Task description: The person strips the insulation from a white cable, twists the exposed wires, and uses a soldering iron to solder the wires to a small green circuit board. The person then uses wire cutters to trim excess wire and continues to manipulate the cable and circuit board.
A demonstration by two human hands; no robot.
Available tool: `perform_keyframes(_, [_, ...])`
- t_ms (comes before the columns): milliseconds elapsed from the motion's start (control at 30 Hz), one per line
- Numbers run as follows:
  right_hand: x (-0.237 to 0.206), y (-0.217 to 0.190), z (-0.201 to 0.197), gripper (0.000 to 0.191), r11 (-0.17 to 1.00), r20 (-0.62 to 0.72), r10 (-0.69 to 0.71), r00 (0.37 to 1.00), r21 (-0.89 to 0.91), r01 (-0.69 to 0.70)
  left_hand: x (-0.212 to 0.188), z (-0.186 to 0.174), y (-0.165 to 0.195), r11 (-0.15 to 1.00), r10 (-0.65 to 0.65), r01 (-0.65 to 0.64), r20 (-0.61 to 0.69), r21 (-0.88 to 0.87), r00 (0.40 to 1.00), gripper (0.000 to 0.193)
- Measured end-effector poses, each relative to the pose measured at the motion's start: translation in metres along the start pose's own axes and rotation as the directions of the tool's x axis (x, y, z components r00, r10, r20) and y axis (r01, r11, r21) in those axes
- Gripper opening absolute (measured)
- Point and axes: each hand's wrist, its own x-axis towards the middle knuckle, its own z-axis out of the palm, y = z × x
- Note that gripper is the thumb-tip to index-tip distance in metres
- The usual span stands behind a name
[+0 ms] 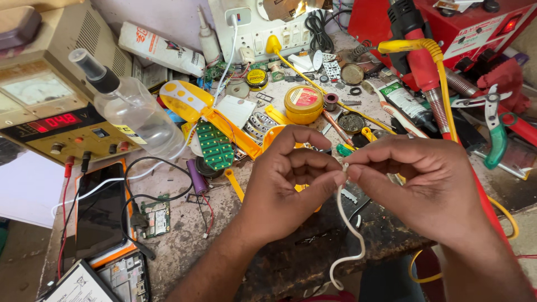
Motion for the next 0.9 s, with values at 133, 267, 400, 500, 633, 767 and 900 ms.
perform_keyframes(133, [0.005,-0.007,-0.004,0.013,0.981,0.053,-0.107,0.993,-0.159,0.114,0.0,0.001,0.006,0.989,0.045,-0.046,0.007,0.14,0.999,0.04])
perform_keyframes(267, [0.009,-0.011,-0.009,0.016,0.954,0.106,-0.08,0.991,-0.281,0.107,-0.001,-0.001,0.011,0.952,0.083,-0.091,0.043,0.292,0.996,0.037])
perform_keyframes(400, [0.011,-0.009,-0.016,0.016,0.934,0.188,-0.114,0.975,-0.313,0.169,-0.002,-0.002,0.014,0.923,0.079,-0.098,0.066,0.372,0.995,0.034])
perform_keyframes(500, [0.01,-0.004,-0.017,0.017,0.949,0.239,-0.108,0.965,-0.266,0.171,-0.003,-0.001,0.015,0.905,0.147,-0.18,0.114,0.384,0.983,0.032])
perform_keyframes(633, [0.004,0.004,-0.008,0.015,0.961,0.114,0.057,0.992,-0.274,-0.024,-0.005,0.001,0.017,0.85,0.18,-0.221,0.131,0.478,0.975,0.029])
perform_keyframes(767, [-0.003,0.015,0.0,0.012,0.993,0.11,-0.003,0.994,0.114,-0.01,-0.006,0.001,0.02,0.86,0.191,-0.221,0.112,0.46,0.975,0.028])
perform_keyframes(900, [-0.011,0.017,-0.006,0.015,0.98,0.119,-0.042,0.992,0.198,0.018,-0.007,0.0,0.024,0.897,0.15,-0.176,0.097,0.404,0.984,0.03])
